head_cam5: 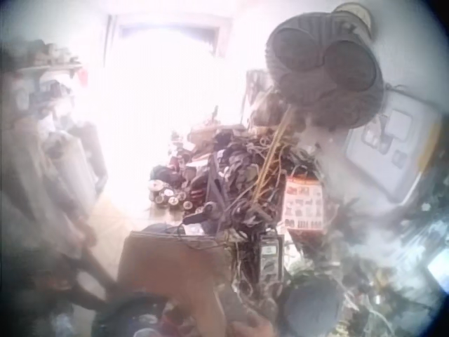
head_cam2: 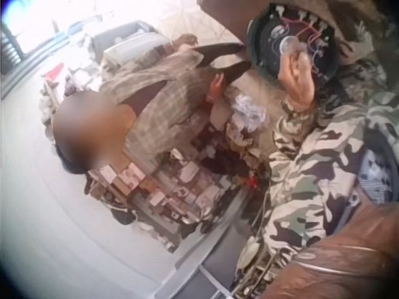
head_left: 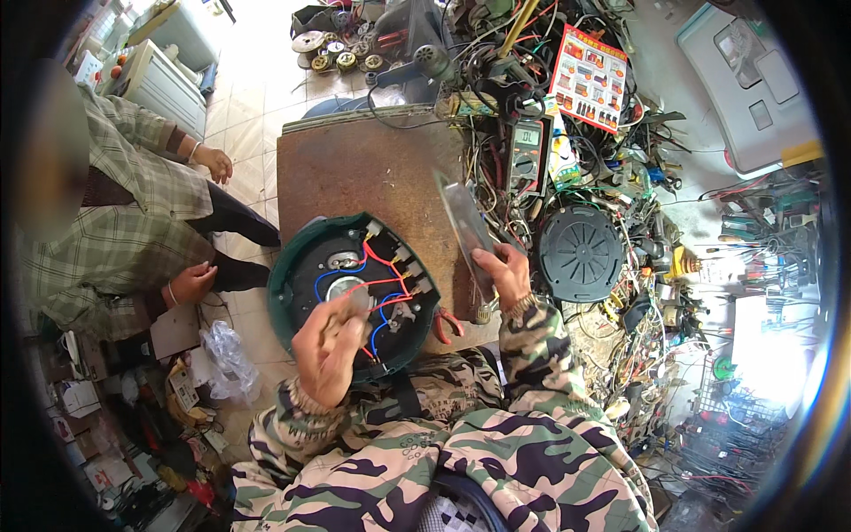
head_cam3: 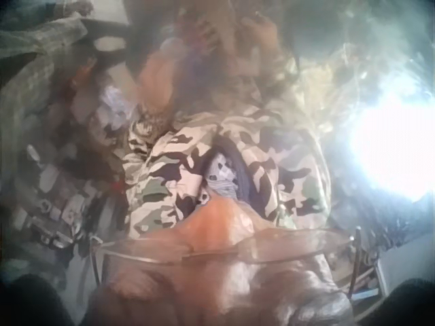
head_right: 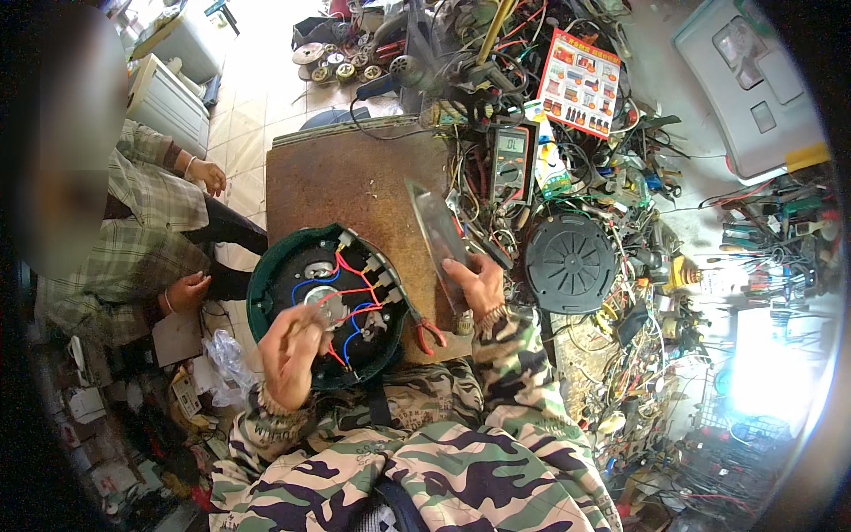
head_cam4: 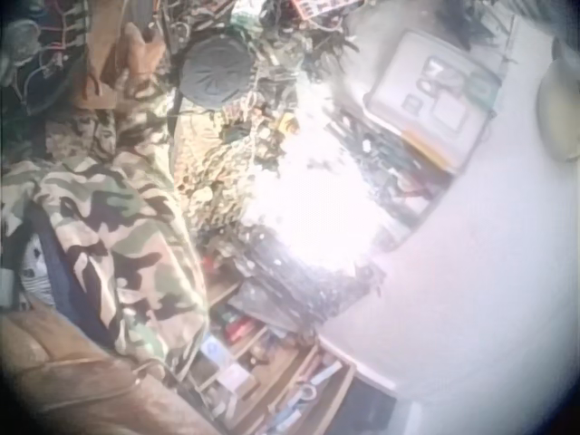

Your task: The person disassembles a circular electronic device using a power drill, then manipulates internal wires and components with pliers and a screwdriver. They retrieve a new part from a shelf, cut a cable, and connect it to the device's wiring.

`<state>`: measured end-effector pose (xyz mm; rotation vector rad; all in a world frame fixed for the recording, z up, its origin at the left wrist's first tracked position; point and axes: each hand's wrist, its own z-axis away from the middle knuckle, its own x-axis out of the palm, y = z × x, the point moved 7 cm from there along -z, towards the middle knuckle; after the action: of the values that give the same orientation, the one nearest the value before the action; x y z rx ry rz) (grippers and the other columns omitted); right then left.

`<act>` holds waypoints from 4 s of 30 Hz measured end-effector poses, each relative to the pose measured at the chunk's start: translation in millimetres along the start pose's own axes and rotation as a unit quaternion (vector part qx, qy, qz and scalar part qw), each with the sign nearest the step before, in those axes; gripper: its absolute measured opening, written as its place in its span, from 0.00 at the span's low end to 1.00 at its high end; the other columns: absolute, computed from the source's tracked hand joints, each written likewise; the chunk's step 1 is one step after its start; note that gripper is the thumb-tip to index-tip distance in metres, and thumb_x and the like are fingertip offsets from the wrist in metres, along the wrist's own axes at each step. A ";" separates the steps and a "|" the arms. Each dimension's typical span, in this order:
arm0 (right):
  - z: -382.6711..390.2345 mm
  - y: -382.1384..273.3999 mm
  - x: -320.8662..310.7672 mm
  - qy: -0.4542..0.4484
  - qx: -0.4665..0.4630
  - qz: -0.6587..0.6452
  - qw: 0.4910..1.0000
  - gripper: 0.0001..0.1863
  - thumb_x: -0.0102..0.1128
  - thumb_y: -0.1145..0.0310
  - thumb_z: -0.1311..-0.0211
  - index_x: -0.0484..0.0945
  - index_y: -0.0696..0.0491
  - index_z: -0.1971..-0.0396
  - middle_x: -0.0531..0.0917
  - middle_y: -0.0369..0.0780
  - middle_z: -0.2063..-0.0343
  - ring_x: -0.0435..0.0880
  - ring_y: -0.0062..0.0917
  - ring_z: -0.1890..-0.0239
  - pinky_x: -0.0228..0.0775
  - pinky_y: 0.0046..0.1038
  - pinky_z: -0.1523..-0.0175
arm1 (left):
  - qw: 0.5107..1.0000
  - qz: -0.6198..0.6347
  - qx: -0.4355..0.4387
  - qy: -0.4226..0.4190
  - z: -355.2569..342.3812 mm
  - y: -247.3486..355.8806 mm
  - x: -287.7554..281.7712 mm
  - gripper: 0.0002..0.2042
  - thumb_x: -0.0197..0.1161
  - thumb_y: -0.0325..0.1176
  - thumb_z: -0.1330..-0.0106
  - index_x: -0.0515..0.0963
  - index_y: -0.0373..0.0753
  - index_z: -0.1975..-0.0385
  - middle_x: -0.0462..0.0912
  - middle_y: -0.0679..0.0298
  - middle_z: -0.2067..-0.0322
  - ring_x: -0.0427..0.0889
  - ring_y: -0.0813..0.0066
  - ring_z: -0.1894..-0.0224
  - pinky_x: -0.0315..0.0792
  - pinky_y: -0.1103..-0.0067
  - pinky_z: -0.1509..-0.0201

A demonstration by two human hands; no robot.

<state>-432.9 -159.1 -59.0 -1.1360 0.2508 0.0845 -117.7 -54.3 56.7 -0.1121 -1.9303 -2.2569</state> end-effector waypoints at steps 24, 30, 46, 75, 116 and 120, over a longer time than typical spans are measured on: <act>72.2 -83.9 92.0 -0.278 0.154 -0.479 0.818 0.26 0.50 0.51 0.24 0.76 0.62 0.49 0.84 0.45 0.61 0.84 0.31 0.62 0.78 0.33 0.54 | 0.880 -0.364 0.304 -0.027 -24.4 51.9 98.0 0.24 0.82 0.34 0.51 0.82 0.33 0.55 0.85 0.54 0.60 0.86 0.58 0.58 0.80 0.71 0.54; 70.6 -74.9 89.5 -0.274 0.134 -0.480 0.822 0.29 0.47 0.48 0.24 0.72 0.62 0.45 0.83 0.48 0.58 0.86 0.37 0.57 0.80 0.38 0.50 | 0.833 -0.403 0.377 -0.043 -17.3 51.3 108.7 0.18 0.77 0.27 0.50 0.83 0.33 0.58 0.85 0.56 0.62 0.86 0.59 0.61 0.81 0.71 0.60; 53.1 -63.8 73.2 -0.152 0.122 -0.540 0.819 0.33 0.46 0.46 0.25 0.64 0.61 0.36 0.77 0.50 0.50 0.82 0.43 0.48 0.80 0.42 0.46 | 0.766 -0.502 0.400 0.025 -6.5 33.3 146.1 0.10 0.72 0.23 0.49 0.81 0.36 0.67 0.80 0.62 0.71 0.83 0.66 0.73 0.77 0.72 0.72; 28.4 -31.2 3.3 -0.160 0.128 -0.533 0.821 0.19 0.58 0.49 0.29 0.77 0.52 0.61 0.85 0.46 0.63 0.86 0.38 0.57 0.79 0.41 0.52 | 0.804 -0.447 0.347 -0.182 -7.5 -3.8 206.6 0.06 0.67 0.27 0.42 0.80 0.37 0.67 0.76 0.60 0.70 0.81 0.60 0.70 0.77 0.67 0.67; 37.8 -68.4 47.2 -0.102 -0.006 -0.627 0.772 0.23 0.49 0.63 0.33 0.72 0.55 0.40 0.82 0.41 0.50 0.82 0.31 0.49 0.71 0.36 0.40 | 0.745 -0.610 0.251 -0.097 -126.4 43.2 176.3 0.18 0.76 0.42 0.51 0.87 0.35 0.65 0.45 0.43 0.24 0.49 0.37 0.25 0.53 0.54 0.25; 43.3 -75.0 42.1 -0.113 -0.058 -0.593 0.795 0.26 0.49 0.65 0.34 0.67 0.54 0.35 0.79 0.41 0.46 0.80 0.31 0.46 0.70 0.37 0.37 | 0.767 -0.580 0.264 -0.071 -119.6 40.5 167.9 0.20 0.76 0.43 0.51 0.86 0.34 0.64 0.45 0.38 0.25 0.50 0.35 0.25 0.55 0.53 0.26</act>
<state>-370.8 -154.1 14.4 -1.2182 -0.7234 -0.8917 -269.3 -191.6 105.1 1.3792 -3.1647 -1.9949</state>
